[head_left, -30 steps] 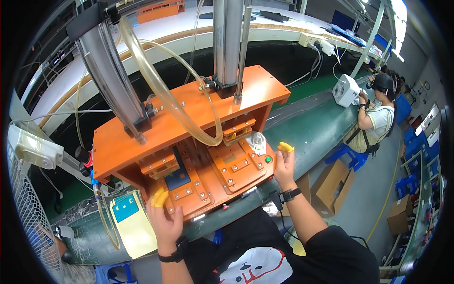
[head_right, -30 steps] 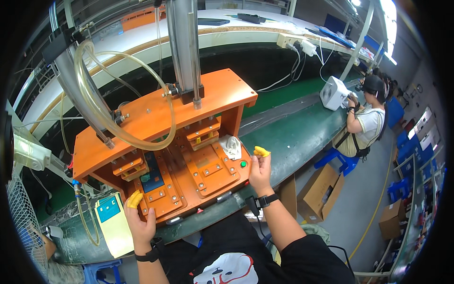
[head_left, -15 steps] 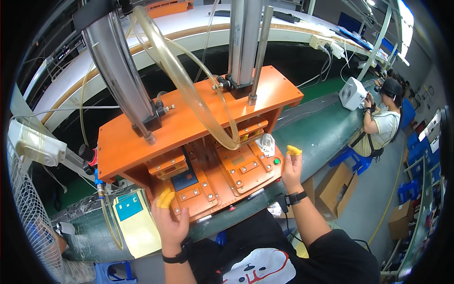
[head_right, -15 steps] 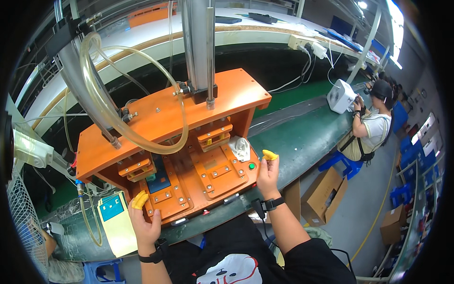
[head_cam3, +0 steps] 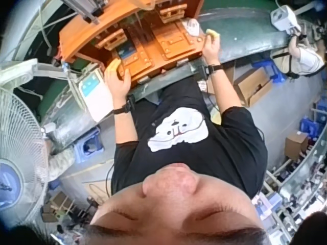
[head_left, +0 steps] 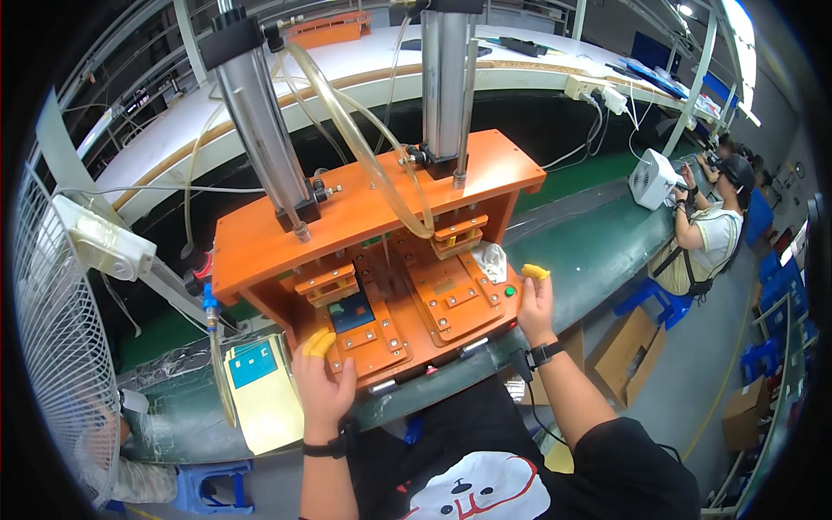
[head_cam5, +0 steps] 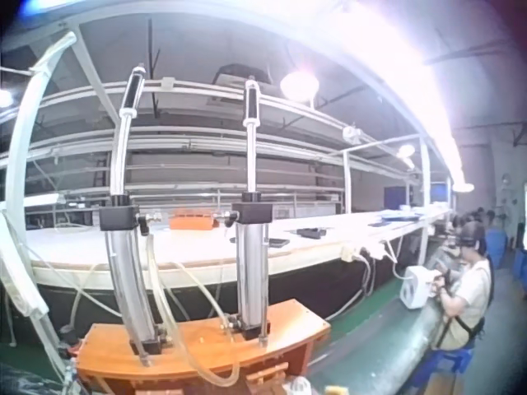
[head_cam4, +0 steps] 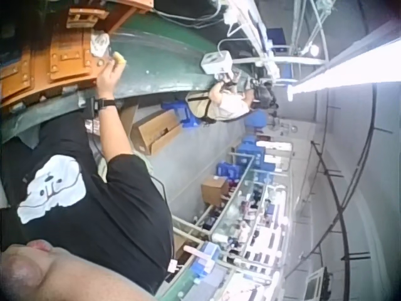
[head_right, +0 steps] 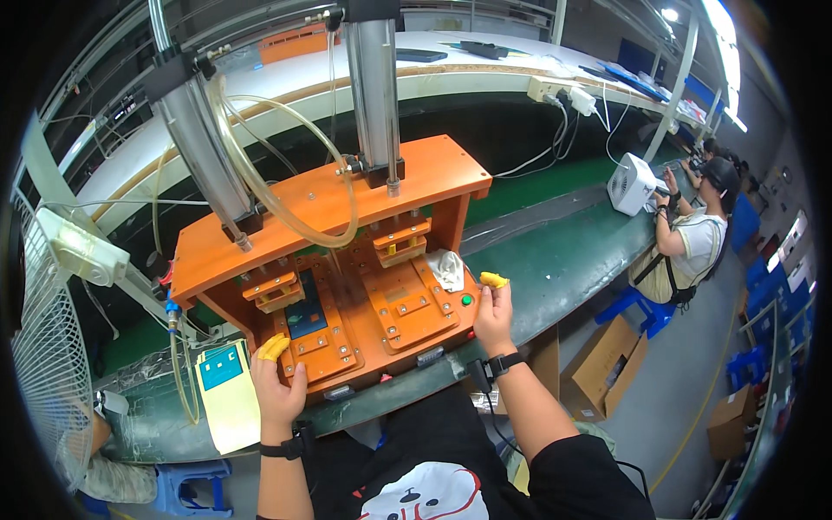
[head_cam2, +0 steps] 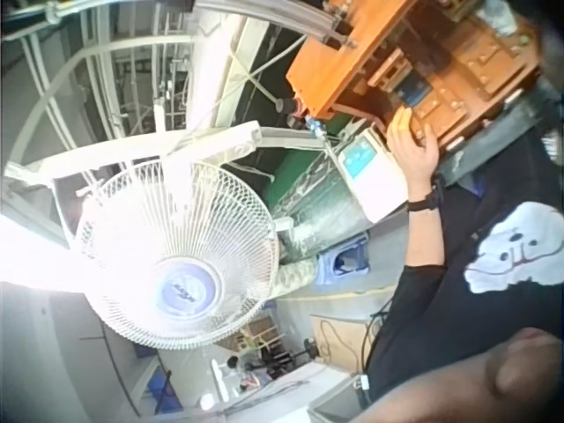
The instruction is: The person operates an orange industrial machine by repeatedly placing small blue rectangular items into a jig, pressing a green button to activate the press, and removing the processed items. The person handles the items one at a time throughout the clip.
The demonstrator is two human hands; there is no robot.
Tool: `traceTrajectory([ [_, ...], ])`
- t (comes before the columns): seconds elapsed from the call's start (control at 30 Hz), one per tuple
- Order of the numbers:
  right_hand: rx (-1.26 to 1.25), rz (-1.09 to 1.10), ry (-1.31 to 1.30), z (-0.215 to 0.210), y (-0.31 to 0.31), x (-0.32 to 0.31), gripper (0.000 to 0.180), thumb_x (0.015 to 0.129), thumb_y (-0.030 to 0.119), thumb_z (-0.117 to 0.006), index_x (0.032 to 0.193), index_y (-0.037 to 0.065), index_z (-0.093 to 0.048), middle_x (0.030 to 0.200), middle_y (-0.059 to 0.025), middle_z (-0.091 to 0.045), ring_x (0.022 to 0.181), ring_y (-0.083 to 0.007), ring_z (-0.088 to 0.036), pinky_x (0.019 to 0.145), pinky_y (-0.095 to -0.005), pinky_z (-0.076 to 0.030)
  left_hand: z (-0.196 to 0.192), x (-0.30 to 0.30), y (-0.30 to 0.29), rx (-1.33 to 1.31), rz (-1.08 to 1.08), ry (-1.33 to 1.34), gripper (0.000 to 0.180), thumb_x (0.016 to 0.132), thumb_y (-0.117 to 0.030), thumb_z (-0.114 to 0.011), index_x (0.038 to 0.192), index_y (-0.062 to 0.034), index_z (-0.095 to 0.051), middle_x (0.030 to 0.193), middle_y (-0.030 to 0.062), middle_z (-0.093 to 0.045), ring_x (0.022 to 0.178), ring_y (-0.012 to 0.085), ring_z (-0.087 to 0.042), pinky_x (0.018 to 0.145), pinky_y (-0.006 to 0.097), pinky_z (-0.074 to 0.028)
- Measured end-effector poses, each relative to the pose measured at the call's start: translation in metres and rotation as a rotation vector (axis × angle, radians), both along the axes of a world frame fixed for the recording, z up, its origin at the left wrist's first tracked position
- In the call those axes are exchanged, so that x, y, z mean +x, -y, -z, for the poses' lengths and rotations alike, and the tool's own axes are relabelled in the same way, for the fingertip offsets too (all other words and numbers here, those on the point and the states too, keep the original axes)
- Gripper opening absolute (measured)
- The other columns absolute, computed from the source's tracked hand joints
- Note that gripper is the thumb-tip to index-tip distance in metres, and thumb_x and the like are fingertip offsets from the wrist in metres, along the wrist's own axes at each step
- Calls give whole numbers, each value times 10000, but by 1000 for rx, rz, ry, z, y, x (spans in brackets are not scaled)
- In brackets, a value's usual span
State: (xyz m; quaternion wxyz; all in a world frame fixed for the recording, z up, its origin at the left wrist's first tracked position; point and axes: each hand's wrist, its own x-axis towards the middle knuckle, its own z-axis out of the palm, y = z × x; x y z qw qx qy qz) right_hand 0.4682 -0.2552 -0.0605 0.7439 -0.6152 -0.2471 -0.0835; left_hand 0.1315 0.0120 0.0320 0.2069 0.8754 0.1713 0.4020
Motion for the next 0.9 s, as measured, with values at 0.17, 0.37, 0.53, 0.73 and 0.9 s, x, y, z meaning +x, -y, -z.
traceTrajectory([
  [0.17,-14,29,49,-1,-7,3,238,1094,11,-469,1292,5,-602,1193,-80,-637,1095,-170,-622,1011,-312,-490,0,-1,-1,33,-20,3,417,859,-146,-756,1251,-25,-686,1293,179,-684,1241,413,-592,1095,496,-442],
  [0.37,-167,140,190,-4,-1,5,239,1088,22,-474,1285,4,-609,1150,-82,-629,1027,-177,-623,958,-318,-510,7,3,0,58,-28,24,400,872,-161,-753,1249,-44,-690,1285,163,-688,1233,392,-600,1081,484,-440],
  [0.53,-147,103,163,-9,-6,1,255,1096,34,-478,1317,21,-603,1122,-64,-616,948,-140,-613,872,-289,-523,2,1,1,88,-29,33,375,894,-125,-737,1249,-16,-685,1252,187,-688,1178,401,-617,1055,468,-474],
  [0.73,-198,158,195,-18,-3,-11,269,1089,34,-492,1335,20,-598,1112,-64,-609,942,-147,-600,862,-291,-514,6,0,-2,63,-37,41,380,885,-148,-754,1242,-33,-696,1257,171,-701,1200,391,-617,1055,476,-466],
  [0.9,-140,167,180,-11,-5,3,265,1090,34,-497,1331,21,-607,1096,-58,-586,892,-133,-571,822,-284,-504,6,4,-3,14,-15,43,380,878,-157,-765,1231,-32,-705,1263,165,-708,1215,393,-615,1056,477,-465],
])
